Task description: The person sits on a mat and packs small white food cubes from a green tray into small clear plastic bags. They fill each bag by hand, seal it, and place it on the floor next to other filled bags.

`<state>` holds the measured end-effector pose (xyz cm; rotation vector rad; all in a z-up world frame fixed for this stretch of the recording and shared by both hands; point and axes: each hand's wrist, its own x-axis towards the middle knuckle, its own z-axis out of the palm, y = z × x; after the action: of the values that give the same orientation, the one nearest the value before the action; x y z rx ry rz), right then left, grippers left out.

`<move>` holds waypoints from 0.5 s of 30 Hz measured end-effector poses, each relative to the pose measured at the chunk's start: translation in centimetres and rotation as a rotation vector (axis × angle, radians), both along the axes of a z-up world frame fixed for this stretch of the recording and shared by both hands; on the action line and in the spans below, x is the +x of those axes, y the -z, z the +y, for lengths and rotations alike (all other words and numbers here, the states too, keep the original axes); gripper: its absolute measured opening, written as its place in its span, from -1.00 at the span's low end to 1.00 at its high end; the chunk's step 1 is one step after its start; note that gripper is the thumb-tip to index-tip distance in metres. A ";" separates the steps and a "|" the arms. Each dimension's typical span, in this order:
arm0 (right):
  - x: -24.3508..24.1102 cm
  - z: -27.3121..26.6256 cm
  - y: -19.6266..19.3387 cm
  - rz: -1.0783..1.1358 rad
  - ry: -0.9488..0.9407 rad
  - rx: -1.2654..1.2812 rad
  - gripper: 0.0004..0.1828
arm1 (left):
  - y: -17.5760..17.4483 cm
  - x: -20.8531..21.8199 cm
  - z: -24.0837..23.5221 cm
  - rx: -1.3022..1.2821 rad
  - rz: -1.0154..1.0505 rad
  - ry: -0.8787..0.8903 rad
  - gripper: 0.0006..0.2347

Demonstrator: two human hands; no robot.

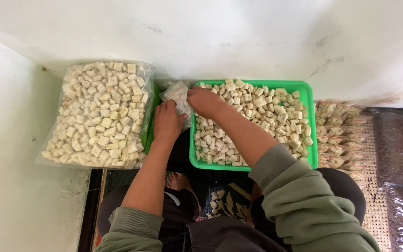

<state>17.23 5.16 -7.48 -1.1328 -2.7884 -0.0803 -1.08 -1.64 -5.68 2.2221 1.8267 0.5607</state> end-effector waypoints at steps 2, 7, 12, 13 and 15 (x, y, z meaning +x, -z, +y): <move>0.7 1.3 1.4 0.069 -0.027 -0.085 -0.84 | -0.2 0.0 0.1 -0.027 0.005 -0.002 -0.61; 1.2 2.2 1.8 0.164 -0.064 -0.175 -0.80 | -0.1 0.0 0.3 -0.102 -0.004 -0.008 -0.70; 1.1 0.9 -1.3 0.114 -0.122 -0.067 -0.82 | -1.3 0.1 0.0 -0.214 -0.067 -0.042 -0.70; 1.2 1.4 -0.2 0.114 -0.121 -0.067 -0.82 | -1.2 0.1 0.1 -0.214 -0.067 -0.041 -0.70; 1.5 2.4 1.8 0.227 -0.146 -0.082 -0.81 | -1.3 0.0 0.1 -0.246 -0.061 -0.039 -0.66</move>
<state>18.72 7.56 -9.26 -0.8881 -2.6804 0.1678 -1.06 -1.56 -4.43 1.9926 1.8040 0.3822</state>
